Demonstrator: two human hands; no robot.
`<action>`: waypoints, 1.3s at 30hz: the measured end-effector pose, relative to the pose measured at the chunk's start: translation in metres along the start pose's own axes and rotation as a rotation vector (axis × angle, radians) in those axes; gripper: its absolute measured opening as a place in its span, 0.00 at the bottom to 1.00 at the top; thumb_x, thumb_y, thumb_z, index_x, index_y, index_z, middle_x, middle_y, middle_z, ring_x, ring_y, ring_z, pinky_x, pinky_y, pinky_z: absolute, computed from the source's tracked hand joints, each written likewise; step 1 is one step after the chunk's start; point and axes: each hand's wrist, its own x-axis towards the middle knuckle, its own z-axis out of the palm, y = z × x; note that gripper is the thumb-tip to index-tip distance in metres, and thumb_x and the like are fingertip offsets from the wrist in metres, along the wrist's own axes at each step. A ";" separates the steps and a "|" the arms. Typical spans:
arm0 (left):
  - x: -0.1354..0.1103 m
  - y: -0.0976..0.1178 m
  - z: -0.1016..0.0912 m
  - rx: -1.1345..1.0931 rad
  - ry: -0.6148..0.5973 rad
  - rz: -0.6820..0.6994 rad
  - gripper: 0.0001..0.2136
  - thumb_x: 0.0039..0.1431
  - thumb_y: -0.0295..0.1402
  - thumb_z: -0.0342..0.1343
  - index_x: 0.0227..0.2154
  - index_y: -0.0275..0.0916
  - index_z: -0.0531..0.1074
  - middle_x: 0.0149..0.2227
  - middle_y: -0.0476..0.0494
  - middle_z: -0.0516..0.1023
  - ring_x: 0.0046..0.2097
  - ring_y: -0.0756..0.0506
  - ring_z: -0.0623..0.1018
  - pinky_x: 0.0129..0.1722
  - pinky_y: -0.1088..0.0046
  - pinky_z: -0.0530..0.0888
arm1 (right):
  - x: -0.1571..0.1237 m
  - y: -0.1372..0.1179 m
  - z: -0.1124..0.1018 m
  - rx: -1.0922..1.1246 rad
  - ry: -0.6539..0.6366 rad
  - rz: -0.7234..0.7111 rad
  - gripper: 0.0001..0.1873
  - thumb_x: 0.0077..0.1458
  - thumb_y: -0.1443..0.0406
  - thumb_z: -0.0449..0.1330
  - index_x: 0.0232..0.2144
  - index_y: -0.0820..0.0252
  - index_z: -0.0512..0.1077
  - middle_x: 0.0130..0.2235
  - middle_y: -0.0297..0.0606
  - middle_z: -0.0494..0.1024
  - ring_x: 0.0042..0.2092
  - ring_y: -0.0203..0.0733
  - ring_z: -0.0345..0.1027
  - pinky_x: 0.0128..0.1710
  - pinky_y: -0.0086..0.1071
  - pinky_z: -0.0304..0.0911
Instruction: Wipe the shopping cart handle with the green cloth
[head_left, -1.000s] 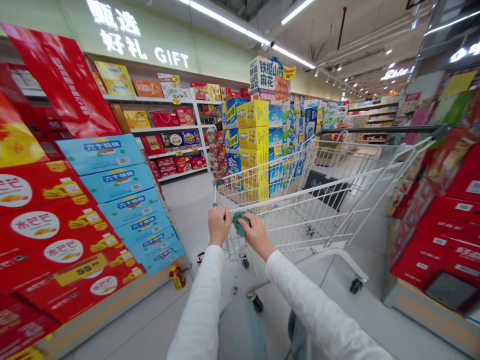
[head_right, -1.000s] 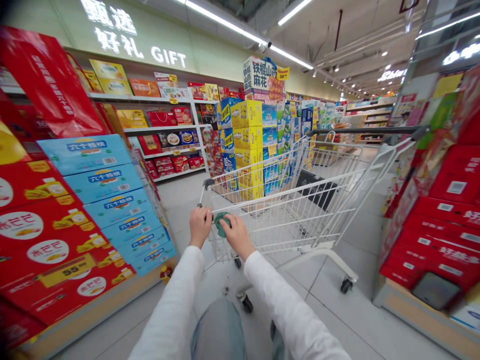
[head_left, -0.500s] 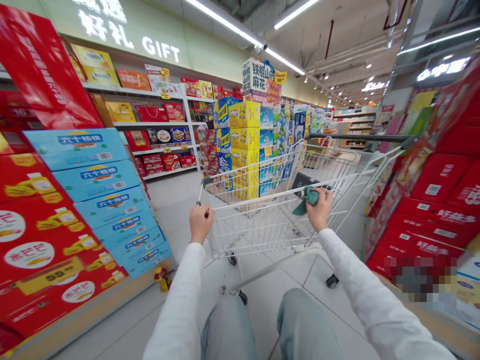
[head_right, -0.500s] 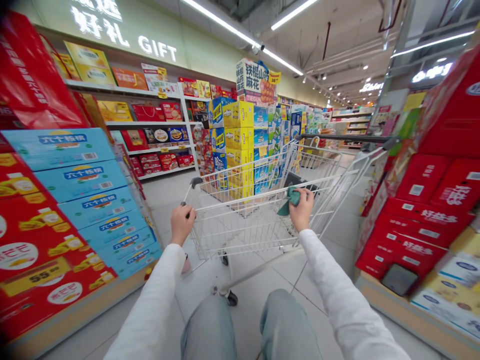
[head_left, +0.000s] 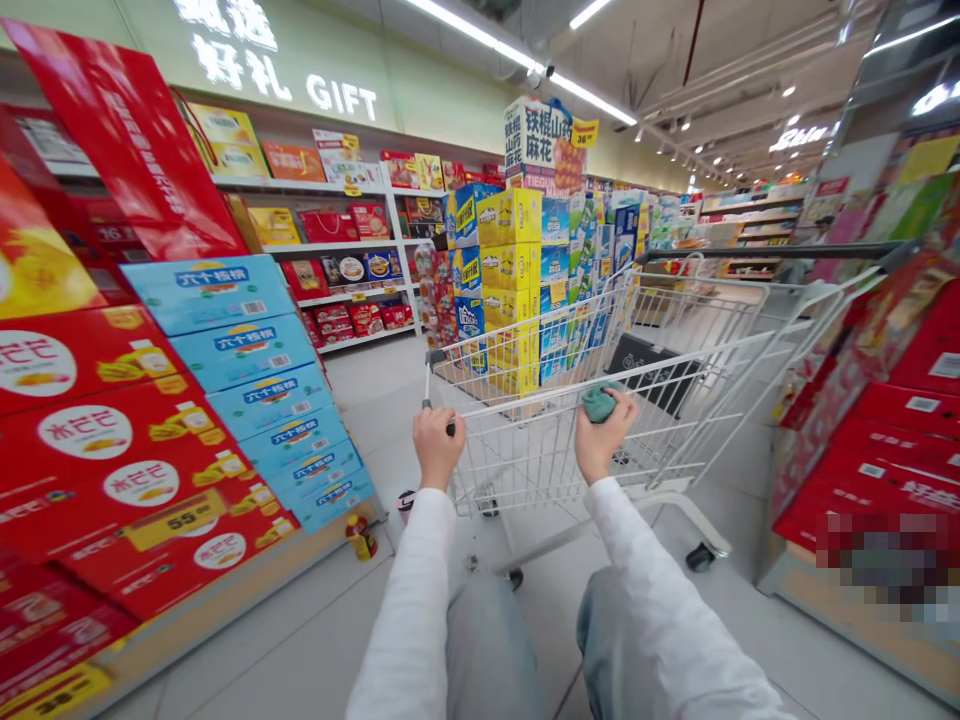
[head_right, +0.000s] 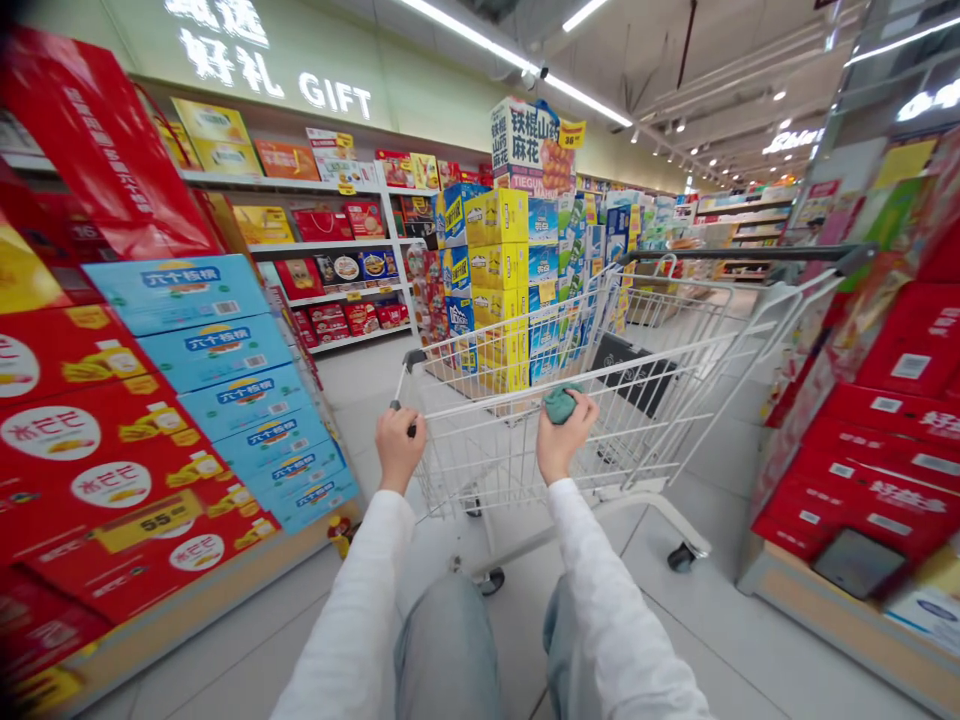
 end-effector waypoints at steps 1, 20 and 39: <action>0.000 0.000 0.000 0.001 -0.004 -0.002 0.12 0.58 0.32 0.46 0.19 0.42 0.62 0.23 0.45 0.70 0.32 0.43 0.67 0.38 0.65 0.61 | -0.007 -0.006 0.001 0.006 -0.018 -0.001 0.19 0.46 0.65 0.56 0.43 0.59 0.63 0.44 0.44 0.60 0.48 0.49 0.58 0.50 0.46 0.56; -0.001 -0.007 -0.009 0.000 -0.070 0.028 0.14 0.62 0.31 0.41 0.21 0.42 0.63 0.25 0.45 0.69 0.33 0.43 0.66 0.37 0.66 0.60 | -0.125 -0.080 0.034 0.170 -0.686 -0.421 0.25 0.48 0.74 0.54 0.50 0.56 0.66 0.48 0.47 0.67 0.50 0.51 0.59 0.48 0.47 0.62; -0.001 -0.011 0.004 0.043 0.011 0.019 0.14 0.60 0.30 0.42 0.18 0.42 0.58 0.23 0.46 0.66 0.32 0.44 0.65 0.36 0.67 0.59 | 0.089 0.063 -0.035 -0.133 -1.074 -0.989 0.15 0.58 0.73 0.52 0.44 0.54 0.70 0.48 0.38 0.74 0.52 0.41 0.62 0.50 0.44 0.62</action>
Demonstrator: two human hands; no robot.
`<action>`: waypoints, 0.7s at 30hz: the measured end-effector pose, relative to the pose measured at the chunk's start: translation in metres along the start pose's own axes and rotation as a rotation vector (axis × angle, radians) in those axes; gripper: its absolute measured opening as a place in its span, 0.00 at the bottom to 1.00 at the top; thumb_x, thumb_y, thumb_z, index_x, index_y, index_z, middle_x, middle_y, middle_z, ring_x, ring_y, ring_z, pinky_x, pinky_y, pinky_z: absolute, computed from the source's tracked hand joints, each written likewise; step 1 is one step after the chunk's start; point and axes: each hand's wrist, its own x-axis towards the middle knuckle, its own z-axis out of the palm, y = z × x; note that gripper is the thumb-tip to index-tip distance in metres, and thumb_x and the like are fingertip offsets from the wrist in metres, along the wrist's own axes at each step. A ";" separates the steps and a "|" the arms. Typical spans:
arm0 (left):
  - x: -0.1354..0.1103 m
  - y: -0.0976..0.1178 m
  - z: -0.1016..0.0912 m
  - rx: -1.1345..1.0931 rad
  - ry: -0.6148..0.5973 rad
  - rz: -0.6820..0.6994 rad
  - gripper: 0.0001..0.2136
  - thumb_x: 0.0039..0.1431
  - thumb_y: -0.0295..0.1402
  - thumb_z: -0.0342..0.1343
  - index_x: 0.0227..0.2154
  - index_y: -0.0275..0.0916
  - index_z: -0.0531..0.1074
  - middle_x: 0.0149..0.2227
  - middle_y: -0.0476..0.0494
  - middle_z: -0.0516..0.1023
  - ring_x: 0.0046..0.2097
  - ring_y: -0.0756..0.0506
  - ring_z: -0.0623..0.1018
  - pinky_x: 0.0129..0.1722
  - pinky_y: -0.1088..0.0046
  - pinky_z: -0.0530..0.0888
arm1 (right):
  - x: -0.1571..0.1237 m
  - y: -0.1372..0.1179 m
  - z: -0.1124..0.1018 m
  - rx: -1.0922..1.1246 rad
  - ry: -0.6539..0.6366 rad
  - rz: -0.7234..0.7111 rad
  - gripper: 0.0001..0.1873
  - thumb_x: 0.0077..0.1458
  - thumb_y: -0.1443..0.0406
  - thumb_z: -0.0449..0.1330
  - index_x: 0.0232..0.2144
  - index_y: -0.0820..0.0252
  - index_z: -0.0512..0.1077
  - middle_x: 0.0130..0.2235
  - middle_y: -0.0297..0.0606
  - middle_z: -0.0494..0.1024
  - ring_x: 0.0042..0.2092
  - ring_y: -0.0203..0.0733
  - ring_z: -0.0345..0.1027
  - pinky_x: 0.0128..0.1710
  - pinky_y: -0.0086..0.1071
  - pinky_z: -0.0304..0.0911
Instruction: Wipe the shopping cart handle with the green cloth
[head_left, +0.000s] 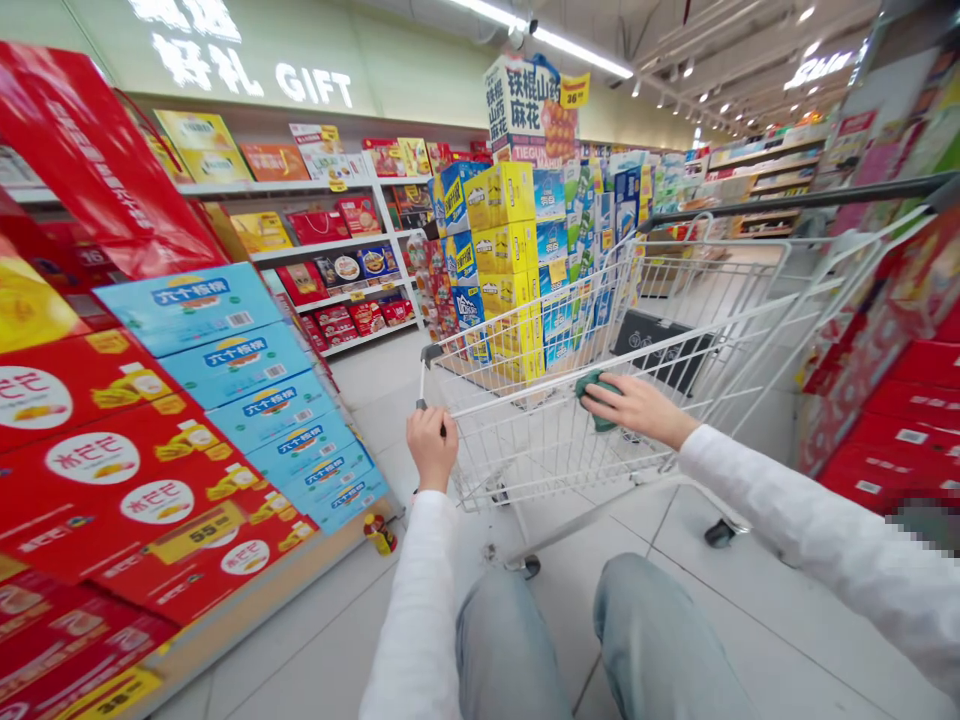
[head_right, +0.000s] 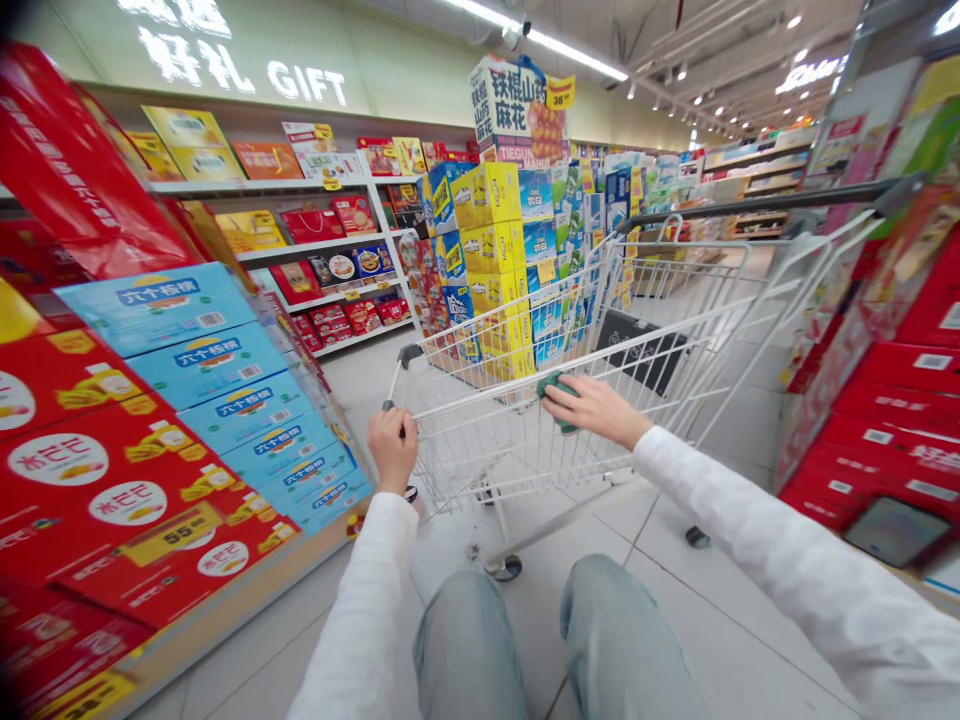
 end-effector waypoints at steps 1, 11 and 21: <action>0.000 0.000 0.001 0.010 0.009 0.002 0.14 0.60 0.30 0.42 0.18 0.42 0.58 0.22 0.46 0.66 0.32 0.44 0.65 0.36 0.67 0.59 | -0.008 0.013 -0.006 -0.008 0.020 -0.002 0.14 0.58 0.72 0.52 0.43 0.53 0.71 0.47 0.38 0.74 0.52 0.41 0.63 0.50 0.44 0.62; 0.003 -0.001 0.002 0.023 0.080 0.060 0.12 0.58 0.29 0.43 0.18 0.42 0.57 0.21 0.47 0.64 0.30 0.45 0.64 0.34 0.68 0.59 | -0.092 0.125 -0.053 -0.342 0.161 -0.007 0.17 0.58 0.71 0.47 0.44 0.51 0.70 0.45 0.37 0.73 0.50 0.44 0.62 0.47 0.40 0.60; 0.004 0.003 0.003 0.038 0.143 0.083 0.13 0.59 0.29 0.43 0.19 0.42 0.58 0.20 0.48 0.63 0.29 0.45 0.64 0.33 0.69 0.59 | -0.096 0.123 -0.035 0.085 1.040 1.011 0.18 0.39 0.69 0.60 0.37 0.59 0.67 0.43 0.45 0.64 0.47 0.49 0.60 0.50 0.46 0.58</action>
